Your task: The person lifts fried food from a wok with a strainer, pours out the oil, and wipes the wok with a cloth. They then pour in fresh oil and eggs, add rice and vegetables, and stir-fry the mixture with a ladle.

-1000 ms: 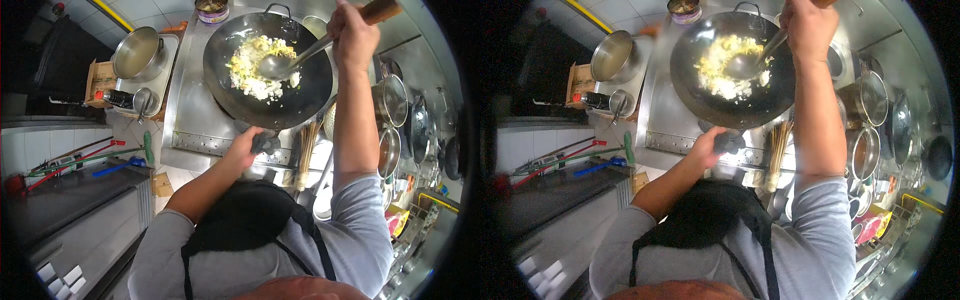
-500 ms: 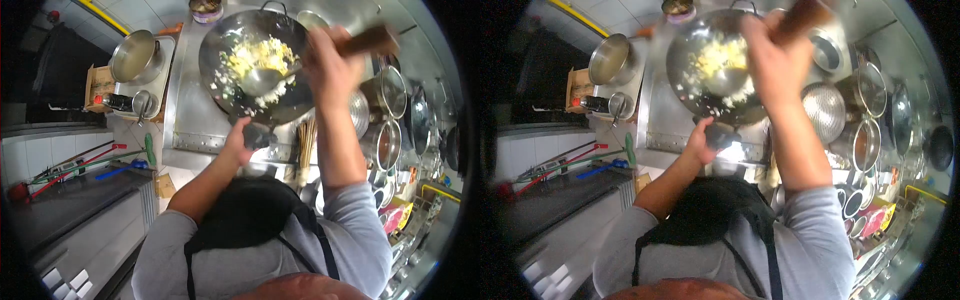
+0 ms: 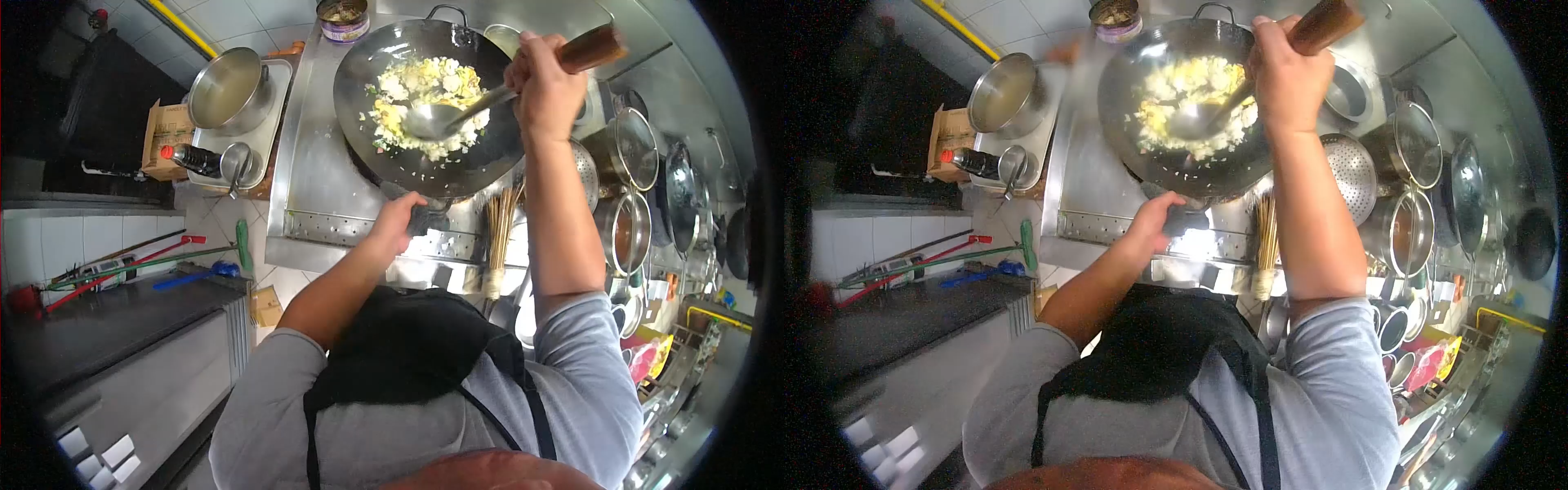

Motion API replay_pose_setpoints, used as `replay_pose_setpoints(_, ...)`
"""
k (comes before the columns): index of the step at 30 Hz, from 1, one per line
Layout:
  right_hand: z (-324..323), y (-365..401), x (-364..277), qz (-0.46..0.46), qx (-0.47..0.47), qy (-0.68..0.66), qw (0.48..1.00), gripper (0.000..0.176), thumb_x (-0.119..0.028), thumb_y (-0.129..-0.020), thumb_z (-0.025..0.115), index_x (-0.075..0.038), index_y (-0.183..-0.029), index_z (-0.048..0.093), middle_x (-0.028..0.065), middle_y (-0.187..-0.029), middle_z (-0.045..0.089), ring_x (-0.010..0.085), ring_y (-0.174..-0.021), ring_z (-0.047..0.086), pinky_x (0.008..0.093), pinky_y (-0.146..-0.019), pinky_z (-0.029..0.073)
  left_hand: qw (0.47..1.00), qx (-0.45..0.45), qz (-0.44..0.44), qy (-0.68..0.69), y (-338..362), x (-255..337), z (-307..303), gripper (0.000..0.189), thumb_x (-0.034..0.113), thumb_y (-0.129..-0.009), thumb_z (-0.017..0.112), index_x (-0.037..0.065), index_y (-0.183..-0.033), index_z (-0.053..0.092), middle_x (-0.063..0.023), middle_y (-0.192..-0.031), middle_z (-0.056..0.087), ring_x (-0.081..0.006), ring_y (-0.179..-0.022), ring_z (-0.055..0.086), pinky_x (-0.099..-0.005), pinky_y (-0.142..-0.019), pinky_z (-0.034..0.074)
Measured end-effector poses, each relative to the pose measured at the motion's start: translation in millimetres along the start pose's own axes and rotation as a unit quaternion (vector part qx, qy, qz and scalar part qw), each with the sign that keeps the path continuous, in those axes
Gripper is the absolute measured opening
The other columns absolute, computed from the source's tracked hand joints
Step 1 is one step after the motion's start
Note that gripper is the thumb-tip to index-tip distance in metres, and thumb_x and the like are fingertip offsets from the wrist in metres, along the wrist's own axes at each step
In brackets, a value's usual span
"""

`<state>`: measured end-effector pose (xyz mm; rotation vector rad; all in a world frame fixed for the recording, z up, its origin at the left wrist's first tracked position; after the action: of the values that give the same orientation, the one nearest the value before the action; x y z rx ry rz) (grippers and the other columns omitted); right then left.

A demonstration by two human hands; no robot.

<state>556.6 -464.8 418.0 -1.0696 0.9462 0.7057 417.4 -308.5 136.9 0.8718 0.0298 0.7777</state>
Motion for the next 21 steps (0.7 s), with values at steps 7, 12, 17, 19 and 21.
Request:
replay_pose_setpoints(7, -9.2, 73.2, -112.9, 0.045, -0.073, -0.081, 0.993, 0.020, -0.013, -0.090, 0.057, -0.011, -0.072, 0.049, -0.0016, -0.056, 0.036, 0.0081, -0.042, 0.029, 0.0227, -0.039, 0.026, 0.997, 0.059, 0.046, -0.012, 109.9, -28.7, 3.2, 0.016, 0.013, -0.082, 0.058, 0.000, -0.089, 0.064, -0.0113, -0.083, 0.067, -0.0227, -0.077, 0.067, -0.0388, -0.066, 0.055)
replay_pose_setpoints(12, 4.3, 37.4, -12.9, -0.053, -0.004, -0.054, 0.997, 0.026, -0.013, -0.085, 0.064, -0.011, -0.067, 0.046, -0.0020, -0.055, 0.045, 0.0087, -0.042, 0.040, 0.0244, -0.039, 0.034, 0.989, 0.095, 0.043, -0.102, 58.5, -19.5, 2.7, 0.020, 0.019, -0.082, 0.062, 0.000, -0.089, 0.063, -0.0091, -0.079, 0.063, -0.0218, -0.070, 0.066, -0.0386, -0.061, 0.054)
replay_pose_setpoints(17, -21.0, 72.0, -89.5, -0.163, -0.104, -0.125, 0.973, 0.022, -0.008, -0.090, 0.050, -0.009, -0.069, 0.046, 0.0026, -0.055, 0.039, 0.0114, -0.043, 0.038, 0.0270, -0.042, 0.033, 0.988, 0.049, 0.147, -0.002, 101.8, -55.9, -12.7, 0.021, 0.010, -0.082, 0.058, -0.001, -0.100, 0.063, -0.0112, -0.093, 0.068, -0.0250, -0.080, 0.068, -0.0381, -0.078, 0.055)
replay_pose_setpoints(19, -23.1, 86.3, -81.4, -0.151, -0.144, -0.112, 0.971, 0.020, -0.007, -0.089, 0.052, -0.006, -0.070, 0.048, 0.0024, -0.056, 0.041, 0.0121, -0.042, 0.039, 0.0285, -0.042, 0.033, 0.998, -0.002, 0.044, -0.048, 69.3, -39.7, 0.0, 0.031, 0.021, -0.090, 0.048, -0.002, -0.101, 0.066, -0.0152, -0.094, 0.069, -0.0268, -0.093, 0.068, -0.0392, -0.078, 0.054)
replay_pose_setpoints(21, -17.2, 77.6, -34.3, -0.050, -0.055, -0.011, 0.997, 0.014, -0.004, -0.087, 0.057, -0.004, -0.073, 0.054, 0.0026, -0.054, 0.043, 0.0124, -0.041, 0.039, 0.0273, -0.041, 0.033, 0.996, 0.008, 0.022, -0.082, 22.2, -22.8, -3.2, 0.032, 0.024, -0.091, 0.047, 0.000, -0.097, 0.068, -0.0145, -0.090, 0.070, -0.0252, -0.086, 0.068, -0.0371, -0.078, 0.053)
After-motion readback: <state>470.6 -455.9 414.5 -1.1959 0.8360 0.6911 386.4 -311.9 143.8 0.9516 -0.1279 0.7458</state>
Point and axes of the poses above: each hand's wrist, its own y-axis away from the middle knuckle, its own z-axis out of the palm, x = y × z, the point moved 5 cm from there along -y, towards the middle knuckle
